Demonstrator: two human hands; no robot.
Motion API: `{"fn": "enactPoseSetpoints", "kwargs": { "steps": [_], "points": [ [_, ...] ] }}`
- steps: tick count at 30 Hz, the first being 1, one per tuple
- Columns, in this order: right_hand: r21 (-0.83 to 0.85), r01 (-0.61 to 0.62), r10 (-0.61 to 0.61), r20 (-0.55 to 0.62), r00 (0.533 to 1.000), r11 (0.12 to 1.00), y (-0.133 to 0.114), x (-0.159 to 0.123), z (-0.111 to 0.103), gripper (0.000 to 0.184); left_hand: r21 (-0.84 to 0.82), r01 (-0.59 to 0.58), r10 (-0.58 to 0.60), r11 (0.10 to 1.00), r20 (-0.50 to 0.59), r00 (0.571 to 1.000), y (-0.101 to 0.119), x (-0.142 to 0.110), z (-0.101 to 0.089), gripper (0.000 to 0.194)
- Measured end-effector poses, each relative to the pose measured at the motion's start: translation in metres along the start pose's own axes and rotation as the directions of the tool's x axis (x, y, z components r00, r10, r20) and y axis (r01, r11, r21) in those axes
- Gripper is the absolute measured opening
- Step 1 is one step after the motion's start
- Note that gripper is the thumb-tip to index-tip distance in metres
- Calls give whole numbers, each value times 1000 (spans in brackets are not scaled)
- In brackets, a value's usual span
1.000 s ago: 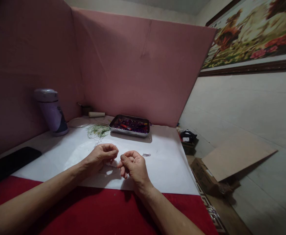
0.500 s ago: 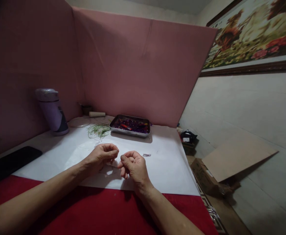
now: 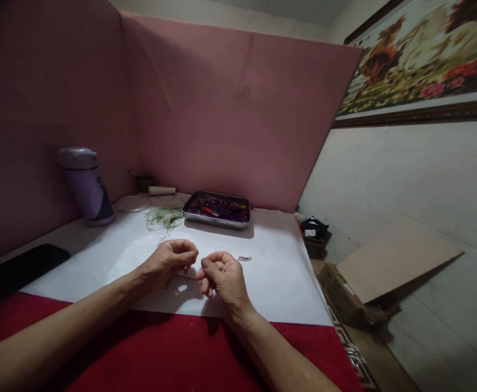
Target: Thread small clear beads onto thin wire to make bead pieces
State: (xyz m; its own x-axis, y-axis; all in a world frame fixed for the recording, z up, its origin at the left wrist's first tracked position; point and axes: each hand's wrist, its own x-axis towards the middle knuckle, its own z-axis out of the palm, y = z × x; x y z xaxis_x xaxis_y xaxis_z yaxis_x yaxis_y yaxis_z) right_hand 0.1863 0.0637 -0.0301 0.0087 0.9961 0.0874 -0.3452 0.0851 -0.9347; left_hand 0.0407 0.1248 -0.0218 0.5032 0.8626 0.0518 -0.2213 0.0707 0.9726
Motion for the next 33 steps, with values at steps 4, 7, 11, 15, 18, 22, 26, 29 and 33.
{"fn": "enactPoseSetpoints", "kwargs": {
  "steps": [4,7,11,15,18,22,26,29,33],
  "points": [
    [5,6,-6,0,1000,1000,0,0,0,32,9,7,-7,1000,-4,1000,1,0,1,18],
    [2,6,-6,6,1000,1000,1,1,-1,31,16,-5,5,1000,7,1000,0,0,0,18],
    [2,10,-10,5,1000,1000,2,1,-1,31,27,1,-2,1000,25,1000,-1,-1,0,19],
    [9,6,-6,5,1000,1000,2,2,-2,32,27,8,-9,1000,44,999,-1,-1,1,20],
    [9,6,-6,5,1000,1000,2,2,-2,31,35,11,-14,999,60,998,-1,-1,2,20],
    [-4,9,-9,4,1000,1000,2,1,-1,31,51,12,-15,999,59,998,-1,-1,1,21],
    [-2,3,-3,-2,1000,1000,1,1,-1,31,46,12,-15,999,68,998,-3,1,0,21],
    [2,4,-4,-1,1000,1000,2,1,-1,32,59,11,-15,998,68,998,-3,0,-1,21],
    [3,10,-10,8,1000,1000,3,1,-1,31,76,12,-18,997,76,997,-2,0,0,21]
  ]
}}
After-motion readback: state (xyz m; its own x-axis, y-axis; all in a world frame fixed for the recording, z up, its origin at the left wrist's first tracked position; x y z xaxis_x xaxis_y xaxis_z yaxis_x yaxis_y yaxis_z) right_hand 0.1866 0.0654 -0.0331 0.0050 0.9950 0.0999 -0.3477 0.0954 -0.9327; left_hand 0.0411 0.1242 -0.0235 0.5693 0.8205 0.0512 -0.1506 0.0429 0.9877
